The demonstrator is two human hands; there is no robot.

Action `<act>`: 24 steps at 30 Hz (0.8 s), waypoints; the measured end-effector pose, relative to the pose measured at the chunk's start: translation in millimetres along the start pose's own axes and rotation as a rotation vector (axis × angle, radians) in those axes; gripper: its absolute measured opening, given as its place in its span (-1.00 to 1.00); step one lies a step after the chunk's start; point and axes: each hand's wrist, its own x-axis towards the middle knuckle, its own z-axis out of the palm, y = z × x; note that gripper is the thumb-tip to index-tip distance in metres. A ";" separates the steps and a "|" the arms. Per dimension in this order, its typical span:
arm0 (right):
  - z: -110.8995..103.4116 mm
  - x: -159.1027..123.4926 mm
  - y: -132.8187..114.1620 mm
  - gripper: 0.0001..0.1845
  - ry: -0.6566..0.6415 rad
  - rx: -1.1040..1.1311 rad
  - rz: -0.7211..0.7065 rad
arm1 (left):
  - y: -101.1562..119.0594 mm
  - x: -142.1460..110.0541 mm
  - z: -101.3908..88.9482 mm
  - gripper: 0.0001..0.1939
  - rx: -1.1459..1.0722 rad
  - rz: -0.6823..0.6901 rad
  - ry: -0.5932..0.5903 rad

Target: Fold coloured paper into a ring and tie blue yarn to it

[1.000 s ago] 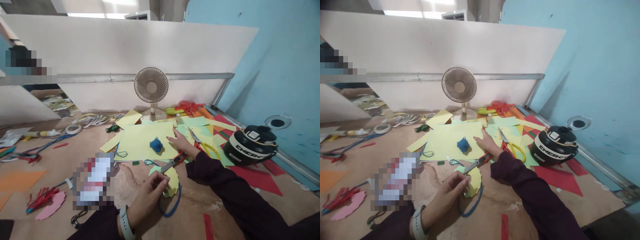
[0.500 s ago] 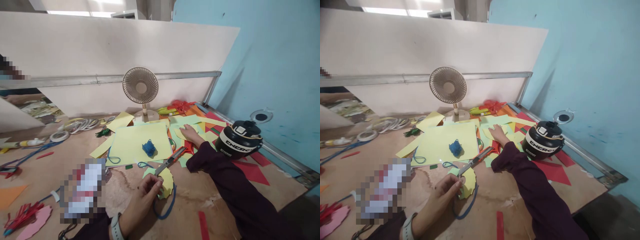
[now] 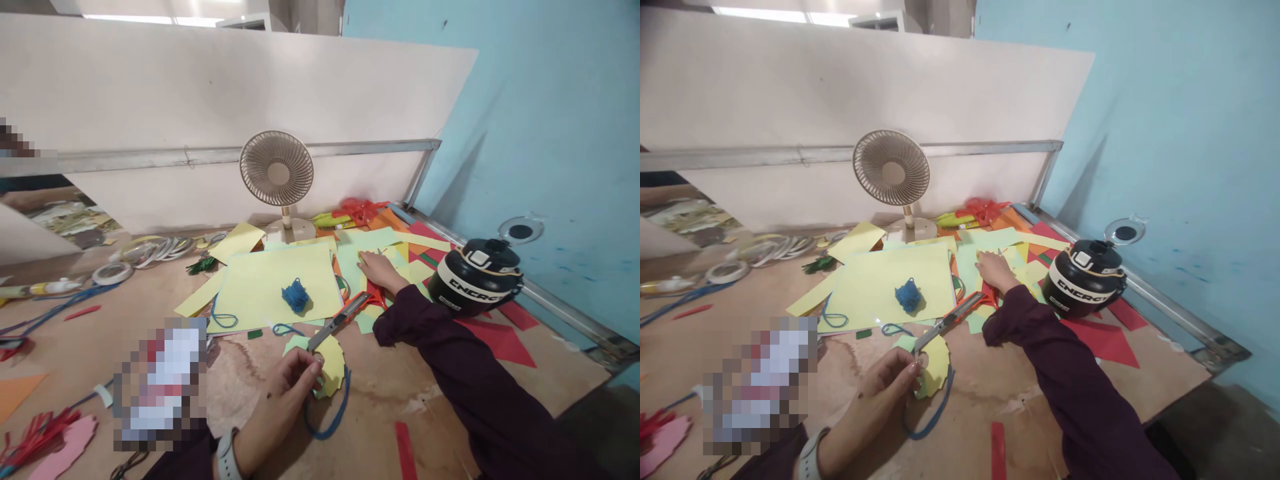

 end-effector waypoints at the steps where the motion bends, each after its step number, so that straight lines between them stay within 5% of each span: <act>1: 0.8 -0.4 -0.6 -0.63 0.008 -0.010 -0.002 | -0.7 0.0 0.4 -0.69 -0.024 -0.001 0.002; 15: 11.2 -6.7 -20.3 -0.44 -0.067 0.133 -0.202 | 14.0 2.8 4.8 -0.54 -0.260 -0.038 0.150; 24: 11.8 12.1 -30.9 -0.48 0.044 0.532 -0.054 | 11.4 11.9 -1.8 -0.61 -0.475 -0.028 0.220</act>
